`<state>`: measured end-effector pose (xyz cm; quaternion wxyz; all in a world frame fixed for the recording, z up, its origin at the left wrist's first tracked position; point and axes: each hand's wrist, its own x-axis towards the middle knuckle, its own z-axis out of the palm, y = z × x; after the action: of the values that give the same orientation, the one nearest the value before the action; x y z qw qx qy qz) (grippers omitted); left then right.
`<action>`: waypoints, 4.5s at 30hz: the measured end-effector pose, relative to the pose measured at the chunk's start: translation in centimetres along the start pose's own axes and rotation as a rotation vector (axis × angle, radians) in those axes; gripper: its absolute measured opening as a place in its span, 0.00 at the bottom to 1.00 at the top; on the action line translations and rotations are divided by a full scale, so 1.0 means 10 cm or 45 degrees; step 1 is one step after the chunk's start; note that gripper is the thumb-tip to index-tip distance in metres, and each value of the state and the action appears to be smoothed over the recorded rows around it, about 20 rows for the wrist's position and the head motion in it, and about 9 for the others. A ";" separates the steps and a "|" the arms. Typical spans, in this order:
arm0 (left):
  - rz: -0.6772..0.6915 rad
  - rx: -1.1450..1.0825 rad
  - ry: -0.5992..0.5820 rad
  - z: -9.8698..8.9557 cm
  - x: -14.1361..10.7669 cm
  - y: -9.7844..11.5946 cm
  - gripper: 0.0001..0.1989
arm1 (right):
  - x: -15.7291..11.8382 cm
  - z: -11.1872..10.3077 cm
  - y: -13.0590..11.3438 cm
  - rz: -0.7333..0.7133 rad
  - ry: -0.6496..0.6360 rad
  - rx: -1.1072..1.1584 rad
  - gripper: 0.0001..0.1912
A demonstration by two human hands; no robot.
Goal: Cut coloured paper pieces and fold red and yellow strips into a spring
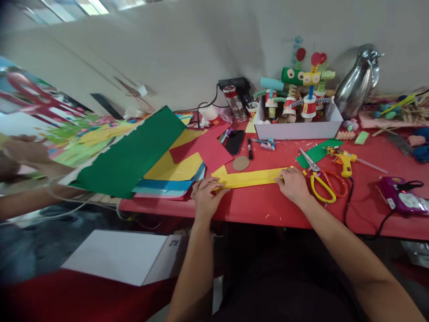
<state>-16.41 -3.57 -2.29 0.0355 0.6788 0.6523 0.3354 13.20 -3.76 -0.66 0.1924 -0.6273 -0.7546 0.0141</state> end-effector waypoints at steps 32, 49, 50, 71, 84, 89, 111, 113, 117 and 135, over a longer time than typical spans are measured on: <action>-0.458 -0.678 0.636 0.10 -0.08 -0.11 0.24 | -0.05 -0.16 0.07 -0.040 0.605 0.643 0.05; -0.250 0.282 0.032 0.05 0.01 0.09 0.19 | -0.06 -0.17 0.05 -0.127 0.664 0.464 0.09; -0.275 0.303 0.020 0.05 0.04 0.09 0.19 | -0.06 -0.16 0.05 -0.140 0.660 0.469 0.08; -0.374 0.357 0.102 0.04 -0.01 0.16 0.26 | -0.07 -0.06 0.10 -0.288 0.439 0.418 0.10; 0.634 0.176 -0.215 0.26 -0.19 0.95 0.14 | -0.08 -0.08 0.12 -0.414 0.312 0.425 0.13; 0.641 0.167 -0.365 0.34 -0.20 1.03 0.11 | -0.06 -0.08 0.12 -0.477 0.100 0.301 0.09; 0.137 0.331 -0.339 -0.08 -0.04 0.35 0.10 | -0.03 0.07 0.16 -0.031 0.112 0.134 0.10; 0.086 0.329 -0.384 -0.16 -0.03 0.28 0.09 | -0.03 0.08 0.17 -0.012 0.122 0.101 0.12; -0.012 0.267 -0.454 -0.26 0.00 0.16 0.07 | -0.02 0.11 0.19 0.003 0.113 0.072 0.14; -0.112 0.263 -0.427 -0.24 0.06 0.13 0.08 | 0.03 0.09 0.22 0.026 0.040 0.149 0.14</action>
<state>-16.58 -4.14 0.44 0.0885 0.6961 0.6972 0.1470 14.97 -2.83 -2.04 0.2403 -0.6227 -0.7429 0.0504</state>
